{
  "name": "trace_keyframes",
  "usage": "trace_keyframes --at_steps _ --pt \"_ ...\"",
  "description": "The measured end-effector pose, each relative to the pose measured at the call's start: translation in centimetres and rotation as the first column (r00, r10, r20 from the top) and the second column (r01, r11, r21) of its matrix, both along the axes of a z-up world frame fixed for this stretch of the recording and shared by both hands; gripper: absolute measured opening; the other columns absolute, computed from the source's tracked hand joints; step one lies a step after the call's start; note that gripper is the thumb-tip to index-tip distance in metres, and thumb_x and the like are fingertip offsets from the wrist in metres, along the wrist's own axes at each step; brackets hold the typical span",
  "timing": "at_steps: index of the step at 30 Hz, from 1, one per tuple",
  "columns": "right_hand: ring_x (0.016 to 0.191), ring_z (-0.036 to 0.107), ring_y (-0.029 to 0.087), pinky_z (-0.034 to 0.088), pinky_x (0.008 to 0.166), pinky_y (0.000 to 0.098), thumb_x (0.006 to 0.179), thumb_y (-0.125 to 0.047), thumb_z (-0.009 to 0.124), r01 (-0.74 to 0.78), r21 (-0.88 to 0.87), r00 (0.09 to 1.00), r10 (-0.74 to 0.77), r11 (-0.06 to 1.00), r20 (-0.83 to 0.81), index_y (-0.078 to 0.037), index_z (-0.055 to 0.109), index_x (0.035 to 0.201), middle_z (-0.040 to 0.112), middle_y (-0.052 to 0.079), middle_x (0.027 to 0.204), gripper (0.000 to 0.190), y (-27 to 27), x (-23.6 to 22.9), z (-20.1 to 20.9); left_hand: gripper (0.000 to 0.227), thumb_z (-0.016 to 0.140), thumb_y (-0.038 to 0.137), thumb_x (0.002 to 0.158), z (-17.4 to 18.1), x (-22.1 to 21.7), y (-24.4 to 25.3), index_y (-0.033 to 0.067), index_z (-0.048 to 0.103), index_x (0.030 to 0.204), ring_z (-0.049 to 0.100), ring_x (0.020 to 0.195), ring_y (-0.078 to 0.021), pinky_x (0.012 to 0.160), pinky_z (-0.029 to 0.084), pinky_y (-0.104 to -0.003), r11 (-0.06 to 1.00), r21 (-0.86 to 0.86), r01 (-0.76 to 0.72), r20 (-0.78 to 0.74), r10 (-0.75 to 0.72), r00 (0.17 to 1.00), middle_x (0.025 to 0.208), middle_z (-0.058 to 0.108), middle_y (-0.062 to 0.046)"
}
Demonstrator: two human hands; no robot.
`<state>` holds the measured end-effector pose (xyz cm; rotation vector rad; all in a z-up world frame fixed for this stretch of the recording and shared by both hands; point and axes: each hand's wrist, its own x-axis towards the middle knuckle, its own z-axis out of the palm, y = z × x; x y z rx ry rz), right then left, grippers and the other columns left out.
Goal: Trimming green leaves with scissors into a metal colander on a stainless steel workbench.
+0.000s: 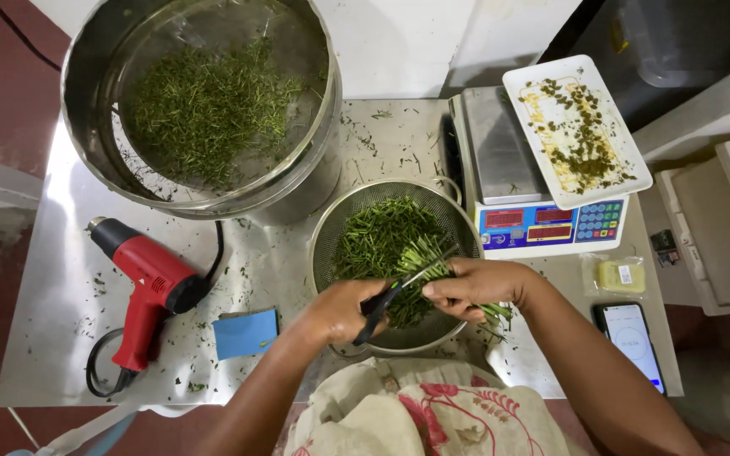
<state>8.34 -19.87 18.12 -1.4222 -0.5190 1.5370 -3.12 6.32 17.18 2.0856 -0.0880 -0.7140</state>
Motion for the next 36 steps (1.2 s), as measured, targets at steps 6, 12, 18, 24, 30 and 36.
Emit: trace_keyframes --at_steps 6,12,18,24,30,36 --pt "0.034 0.049 0.012 0.05 0.036 0.0301 0.106 -0.029 0.057 0.123 -0.029 0.987 -0.119 0.992 0.104 0.003 0.055 0.108 0.043 0.002 0.055 0.032 0.2 1.5 -3.6 0.034 0.079 0.038 0.075 -4.8 0.1 -0.9 0.0273 0.075 0.107 0.07 0.077 -0.0217 0.07 0.054 -0.037 0.985 -0.082 -0.155 -0.024 0.153 0.988 0.078 0.074 -0.003" --pt "0.036 0.049 0.014 0.047 0.032 0.0307 0.107 -0.043 0.054 0.006 -0.177 1.0 -0.002 0.984 0.024 -0.002 0.053 0.1 0.045 0.002 0.055 0.042 1.2 0.8 -3.9 0.041 0.082 0.044 0.068 -6.2 0.7 -1.6 0.0278 0.074 0.105 0.074 0.089 -0.0262 0.079 0.057 -0.039 0.975 -0.142 -0.17 -0.097 0.157 0.983 0.091 0.079 -0.002" --pt "0.035 0.046 0.014 0.044 0.031 0.0297 0.108 -0.037 0.055 0.029 -0.239 1.0 -0.028 0.971 0.009 0.002 0.053 0.097 0.041 0.002 0.055 0.041 1.6 1.7 -4.4 0.048 0.079 0.045 0.071 -6.6 1.4 -2.7 0.0199 0.073 0.111 0.072 0.104 -0.0351 0.089 0.056 -0.046 0.99 -0.091 -0.105 -0.119 0.094 0.988 0.1 0.078 -0.011" --pt "0.032 0.044 0.016 0.043 0.028 0.0314 0.103 -0.035 0.063 0.068 -0.274 0.997 -0.056 0.959 0.05 0.0 0.054 0.091 0.042 0.004 0.053 0.039 1.8 2.8 -5.3 0.033 0.079 0.029 0.075 -7.9 1.0 -2.9 0.018 0.078 0.106 0.078 0.082 -0.0225 0.079 0.06 -0.032 0.949 -0.207 -0.239 -0.216 0.194 0.957 0.084 0.079 -0.008" --pt "0.034 0.046 0.014 0.044 0.028 0.0297 0.105 -0.036 0.06 -0.034 -0.328 0.999 0.042 0.944 0.015 -0.004 0.053 0.088 0.042 0.002 0.053 0.037 2.5 2.5 -5.6 0.057 0.082 0.044 0.068 -9.9 2.3 -3.1 0.0204 0.072 0.118 0.071 0.109 -0.0351 0.093 0.057 -0.045 0.976 -0.165 -0.142 -0.148 0.118 0.982 0.106 0.077 -0.013" --pt "0.035 0.049 0.015 0.047 0.03 0.0322 0.103 -0.042 0.063 -0.059 -0.425 0.988 0.113 0.903 0.103 -0.002 0.057 0.089 0.048 0.005 0.055 0.043 3.0 4.6 -7.3 0.025 0.075 0.011 0.082 -16.2 2.2 -4.3 0.0007 0.069 0.103 0.073 0.059 -0.0345 0.055 0.064 -0.044 0.761 -0.467 -0.45 -0.463 0.224 0.858 0.075 0.073 -0.025"
